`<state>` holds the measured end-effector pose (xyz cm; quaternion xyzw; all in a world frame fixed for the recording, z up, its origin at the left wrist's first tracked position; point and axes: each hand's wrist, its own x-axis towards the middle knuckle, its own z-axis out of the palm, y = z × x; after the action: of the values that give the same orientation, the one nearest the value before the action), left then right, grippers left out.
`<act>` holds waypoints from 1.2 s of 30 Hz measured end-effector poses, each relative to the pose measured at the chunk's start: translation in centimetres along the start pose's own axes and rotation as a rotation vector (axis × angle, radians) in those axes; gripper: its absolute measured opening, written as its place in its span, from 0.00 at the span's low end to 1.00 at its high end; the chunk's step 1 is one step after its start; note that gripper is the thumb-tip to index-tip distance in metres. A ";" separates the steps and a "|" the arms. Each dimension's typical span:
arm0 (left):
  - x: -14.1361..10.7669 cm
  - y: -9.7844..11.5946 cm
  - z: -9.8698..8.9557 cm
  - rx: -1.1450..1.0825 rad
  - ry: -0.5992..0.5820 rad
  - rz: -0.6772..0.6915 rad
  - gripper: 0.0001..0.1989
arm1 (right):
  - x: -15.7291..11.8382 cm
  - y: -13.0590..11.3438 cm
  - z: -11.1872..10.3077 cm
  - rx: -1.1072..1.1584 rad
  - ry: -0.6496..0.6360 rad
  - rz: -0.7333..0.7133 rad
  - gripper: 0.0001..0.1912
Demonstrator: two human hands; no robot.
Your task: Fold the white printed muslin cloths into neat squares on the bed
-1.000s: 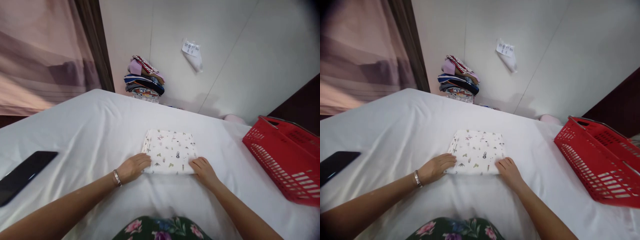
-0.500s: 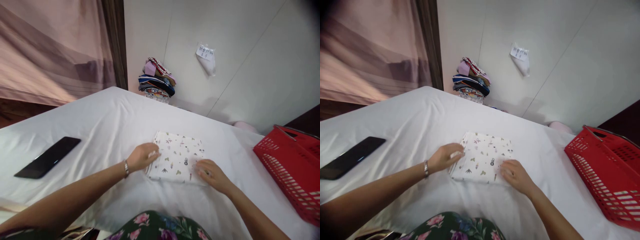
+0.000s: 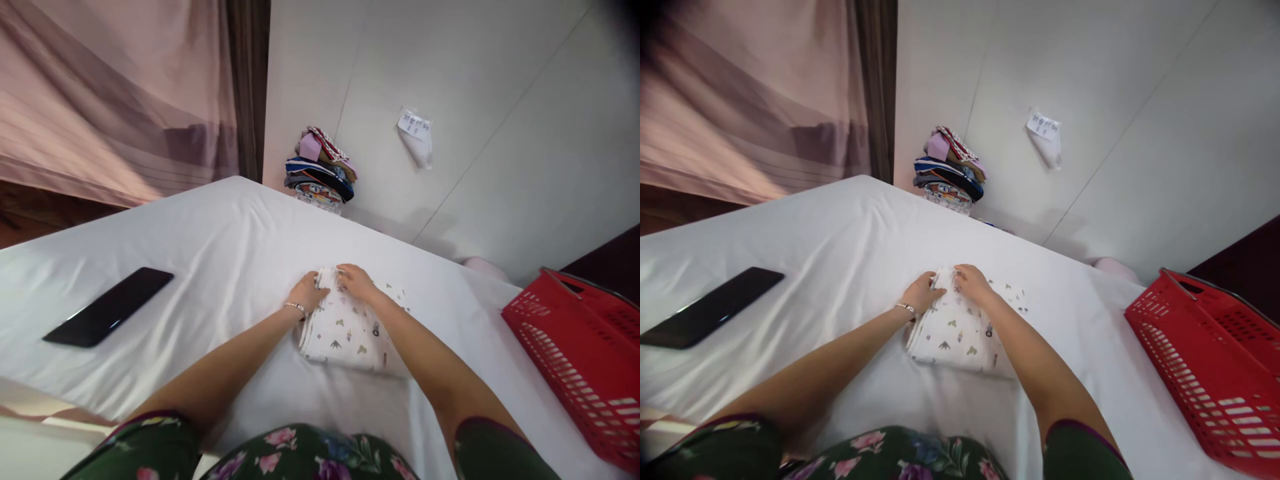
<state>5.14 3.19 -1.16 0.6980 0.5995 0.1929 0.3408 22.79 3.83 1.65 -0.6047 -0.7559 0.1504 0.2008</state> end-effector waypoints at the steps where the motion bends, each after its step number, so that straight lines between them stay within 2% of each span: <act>1: -0.1 -0.1 0.3 -0.005 0.021 0.011 0.30 | 0.9 -0.3 0.5 0.001 -0.024 0.004 0.16; 4: -0.3 -0.4 0.8 -0.007 0.062 0.043 0.30 | 3.0 -0.4 1.5 -0.001 -0.067 0.027 0.15; 7: -0.3 -0.5 0.9 0.001 0.077 0.070 0.30 | 3.9 -0.1 2.0 0.010 -0.066 0.075 0.14; 14: -0.4 -0.7 0.9 -0.006 0.068 0.129 0.25 | 3.4 0.0 1.5 0.142 -0.047 0.110 0.05; 19: -0.5 -0.6 0.7 0.001 0.057 0.142 0.24 | 3.6 0.5 1.2 0.270 -0.091 0.113 0.07; 24: -0.6 -0.7 0.5 0.038 0.051 0.153 0.23 | 3.8 1.0 1.5 0.345 -0.109 0.104 0.14; 29: -0.7 -0.7 0.4 0.054 0.059 0.157 0.22 | 3.8 1.0 1.6 0.405 -0.143 0.096 0.10; 34: -0.9 -0.5 0.3 0.054 0.052 0.139 0.22 | 4.4 1.4 1.9 0.428 -0.102 0.041 0.08; 36: -0.8 -0.5 0.4 0.057 0.050 0.133 0.22 | 4.6 1.5 2.2 0.431 -0.126 0.042 0.07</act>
<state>4.86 2.36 -1.65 0.7408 0.5653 0.2154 0.2919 22.14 8.72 -0.41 -0.5529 -0.7046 0.3500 0.2745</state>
